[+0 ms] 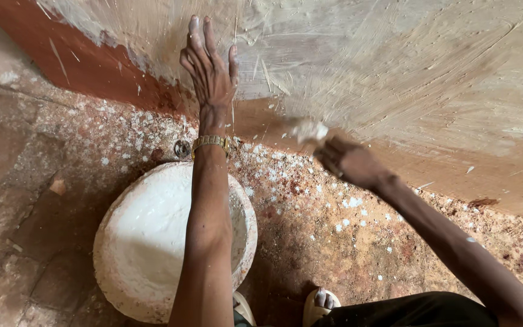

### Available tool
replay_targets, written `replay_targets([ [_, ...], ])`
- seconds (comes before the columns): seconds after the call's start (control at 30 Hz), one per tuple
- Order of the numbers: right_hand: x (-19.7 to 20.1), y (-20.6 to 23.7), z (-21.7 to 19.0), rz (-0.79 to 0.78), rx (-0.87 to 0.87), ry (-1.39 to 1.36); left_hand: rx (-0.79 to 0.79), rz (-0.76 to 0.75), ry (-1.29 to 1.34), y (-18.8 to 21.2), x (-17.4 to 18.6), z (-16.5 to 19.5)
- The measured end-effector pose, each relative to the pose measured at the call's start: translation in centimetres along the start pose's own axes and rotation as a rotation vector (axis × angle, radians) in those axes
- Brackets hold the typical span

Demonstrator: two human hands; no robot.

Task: The person applies white plaster to a reddish-brown wall using a brush. They repeatedly dip the brush into a white basin and spread the plaster in horizontal strokes along the lower section of the wall.

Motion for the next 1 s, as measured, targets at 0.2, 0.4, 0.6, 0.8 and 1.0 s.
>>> replay_targets([
  [0.2,11.1,2.5,1.9,0.850,0.047,0.215,-0.004,0.007,-0.018,0.4,-1.1,-0.3],
  [0.4,6.2,1.1,-0.2,0.735,-0.029,0.102,-0.114,-0.147,0.040,0.3,-1.0,-0.1],
  [0.6,-0.7,-0.3,-1.6,0.425,0.176,0.239,-0.304,-0.315,-0.097,0.0,-0.6,0.8],
  [0.8,5.3,1.8,0.7,0.350,-0.098,-0.123,-0.491,-0.294,-0.040,0.6,0.1,0.6],
  [1.0,7.2,2.3,0.8,0.871,-0.014,0.248,-0.502,-0.308,0.008,1.5,0.7,0.7],
])
Point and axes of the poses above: each hand's wrist, its own y-axis away from the middle knuckle, its own x-axis out of the back of the hand, z = x × y, the point moved 1 cm from there along -y, towards the middle knuckle, and after that the axes turned 14 degrees about y, right-handed, at the moved point
